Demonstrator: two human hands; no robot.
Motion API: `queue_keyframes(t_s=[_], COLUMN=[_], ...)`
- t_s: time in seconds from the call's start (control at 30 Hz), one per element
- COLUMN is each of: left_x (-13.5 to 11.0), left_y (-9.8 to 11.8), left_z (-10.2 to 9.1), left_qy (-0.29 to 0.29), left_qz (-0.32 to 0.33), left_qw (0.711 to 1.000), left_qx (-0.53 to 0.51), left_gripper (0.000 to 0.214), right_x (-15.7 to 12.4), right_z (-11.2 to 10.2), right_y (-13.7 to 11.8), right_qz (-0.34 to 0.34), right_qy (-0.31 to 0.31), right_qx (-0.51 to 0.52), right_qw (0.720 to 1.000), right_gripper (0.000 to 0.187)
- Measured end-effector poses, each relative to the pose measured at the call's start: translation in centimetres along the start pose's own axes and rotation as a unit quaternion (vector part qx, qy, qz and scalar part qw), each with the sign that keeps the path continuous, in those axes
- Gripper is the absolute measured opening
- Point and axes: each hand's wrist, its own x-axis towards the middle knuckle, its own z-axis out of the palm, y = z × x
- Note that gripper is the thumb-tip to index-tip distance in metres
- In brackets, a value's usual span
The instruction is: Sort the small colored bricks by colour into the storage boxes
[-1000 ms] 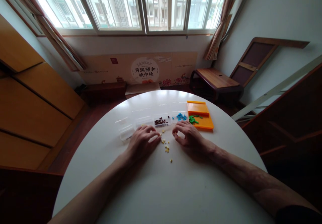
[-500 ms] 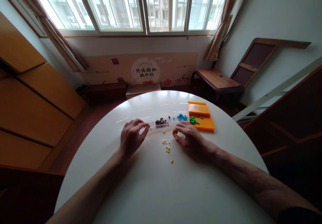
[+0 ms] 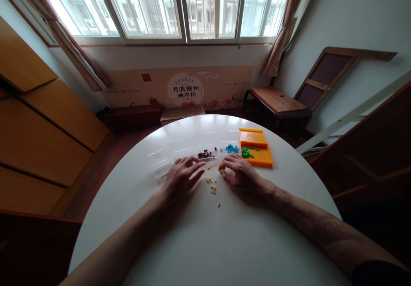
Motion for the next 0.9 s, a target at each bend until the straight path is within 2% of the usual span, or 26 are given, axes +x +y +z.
queue_keyframes(t_s=[0.13,0.3,0.63,0.9], left_x=[0.25,0.35,0.18,0.19], left_y=[0.25,0.2,0.26,0.23], left_z=[0.47,0.28,0.08,0.11], left_qy=[-0.043,-0.066,-0.043,-0.035], left_qz=[0.015,0.025,0.001,0.01], left_qw=[0.999,0.997,0.999,0.999], left_qx=[-0.001,-0.019,-0.022,-0.01], left_gripper=[0.03,0.026,0.022,0.024], right_x=[0.17,0.25,0.13,0.06], right_z=[0.04,0.02,-0.11,-0.02], right_y=[-0.22,-0.31,-0.17,-0.1], right_qz=[0.0,0.002,-0.003,-0.001], right_qy=[0.002,-0.003,0.001,-0.003], right_qx=[-0.003,-0.004,0.0,0.001], right_qw=[1.0,1.0,1.0,1.0], right_gripper=[0.006,0.007,0.007,0.007])
